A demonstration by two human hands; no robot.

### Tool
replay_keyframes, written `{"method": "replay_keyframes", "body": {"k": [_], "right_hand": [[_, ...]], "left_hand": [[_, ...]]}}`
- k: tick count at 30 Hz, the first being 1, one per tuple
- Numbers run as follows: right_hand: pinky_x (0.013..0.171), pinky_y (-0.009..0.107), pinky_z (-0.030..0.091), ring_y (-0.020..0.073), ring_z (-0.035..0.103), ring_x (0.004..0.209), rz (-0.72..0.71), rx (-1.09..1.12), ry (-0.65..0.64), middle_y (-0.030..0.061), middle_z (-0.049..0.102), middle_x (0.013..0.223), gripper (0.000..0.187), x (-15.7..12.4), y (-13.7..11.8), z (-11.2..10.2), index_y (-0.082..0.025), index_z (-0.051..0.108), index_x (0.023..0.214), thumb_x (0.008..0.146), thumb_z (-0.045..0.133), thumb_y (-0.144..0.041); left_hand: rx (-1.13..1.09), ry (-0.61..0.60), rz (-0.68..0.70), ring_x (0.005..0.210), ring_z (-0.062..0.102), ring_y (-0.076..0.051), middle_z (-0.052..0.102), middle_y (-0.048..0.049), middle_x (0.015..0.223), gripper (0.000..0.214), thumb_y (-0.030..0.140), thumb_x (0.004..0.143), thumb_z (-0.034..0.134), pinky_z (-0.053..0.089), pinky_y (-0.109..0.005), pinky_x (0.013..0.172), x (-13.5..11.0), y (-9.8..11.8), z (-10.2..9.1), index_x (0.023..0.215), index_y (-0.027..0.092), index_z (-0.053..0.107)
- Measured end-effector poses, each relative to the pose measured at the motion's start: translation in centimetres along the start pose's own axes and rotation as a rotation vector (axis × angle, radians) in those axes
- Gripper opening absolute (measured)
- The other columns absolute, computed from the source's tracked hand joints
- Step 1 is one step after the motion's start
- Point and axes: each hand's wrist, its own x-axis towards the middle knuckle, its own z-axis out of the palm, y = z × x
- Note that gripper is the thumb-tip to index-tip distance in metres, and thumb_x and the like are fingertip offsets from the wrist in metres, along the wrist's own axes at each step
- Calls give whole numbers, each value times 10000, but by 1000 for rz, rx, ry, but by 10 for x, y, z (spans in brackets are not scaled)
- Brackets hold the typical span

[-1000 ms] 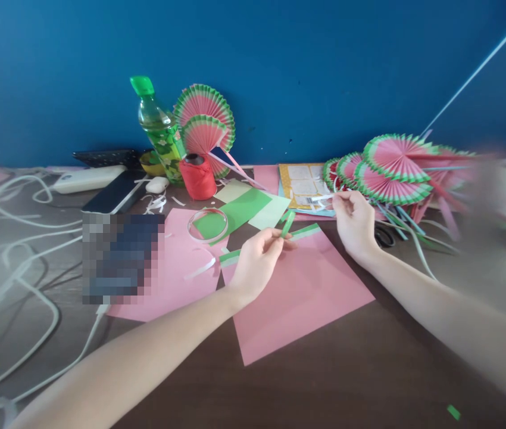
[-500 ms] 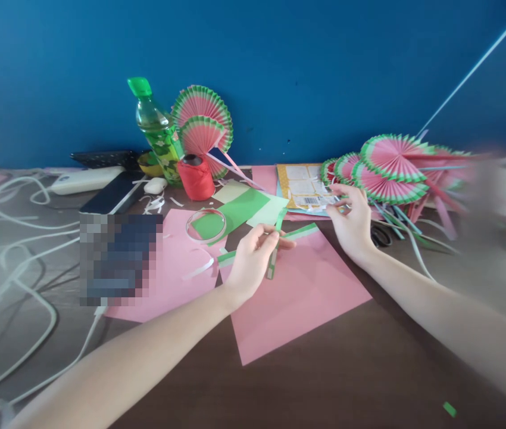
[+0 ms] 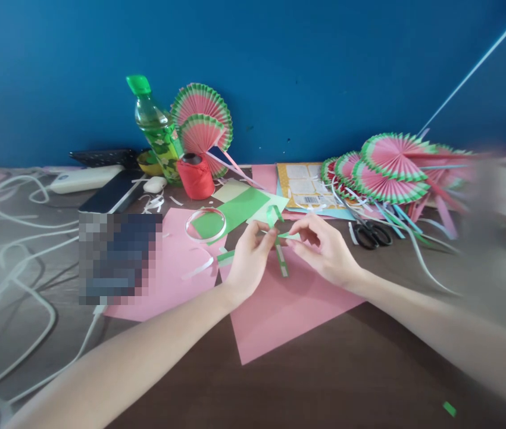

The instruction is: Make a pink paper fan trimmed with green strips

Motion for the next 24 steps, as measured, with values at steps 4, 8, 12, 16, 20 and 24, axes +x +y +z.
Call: {"method": "replay_keyframes", "body": {"k": [4, 8, 12, 16, 20, 24], "right_hand": [[544, 252, 375, 111, 456, 603, -19, -31, -49, -23, 493, 696, 126, -2, -1, 5, -214, 503, 839, 786, 614, -242], [523, 245, 383, 112, 457, 603, -75, -18, -32, -25, 479, 715, 169, -4, 0, 8, -224, 472, 852, 772, 617, -194], [548, 261, 416, 127, 480, 653, -149, -30, -18, 1, 494, 776, 120, -6, 4, 9, -229, 494, 870, 806, 571, -164], [554, 267, 439, 147, 503, 733, -161, 2, -8, 19, 508, 826, 113, -6, 7, 9, -236, 503, 869, 814, 570, -163], [596, 273, 459, 154, 509, 787, -175, 8, 18, 19, 510, 832, 123, -6, 8, 9, -236, 503, 866, 815, 571, -147], [637, 275, 477, 136, 530, 763, -211, -12, -4, 18, 521, 847, 121, -7, 7, 9, -235, 540, 874, 829, 541, -123]], "left_hand": [[45, -36, 34, 533, 529, -79, 516, 56, 604, 159, 342, 844, 504, 407, -196, 510, -1, 1, 0, 810, 195, 453], [-28, -117, 15, 454, 515, -79, 511, 65, 575, 179, 365, 852, 488, 412, -204, 466, -2, 2, 1, 823, 200, 426], [-103, -132, 19, 484, 546, -88, 515, 60, 592, 146, 331, 854, 491, 454, -223, 504, -2, 3, 3, 832, 195, 442], [-196, -141, -28, 606, 613, -122, 595, 23, 700, 116, 275, 833, 512, 489, -244, 555, -2, 4, 3, 890, 188, 459], [-221, -188, -27, 615, 637, -136, 625, 20, 683, 156, 215, 823, 505, 496, -253, 569, -2, 5, 4, 965, 182, 451], [-198, -157, -34, 582, 640, -134, 634, 22, 661, 178, 206, 829, 484, 499, -254, 563, -2, 6, 4, 997, 173, 437]]}}
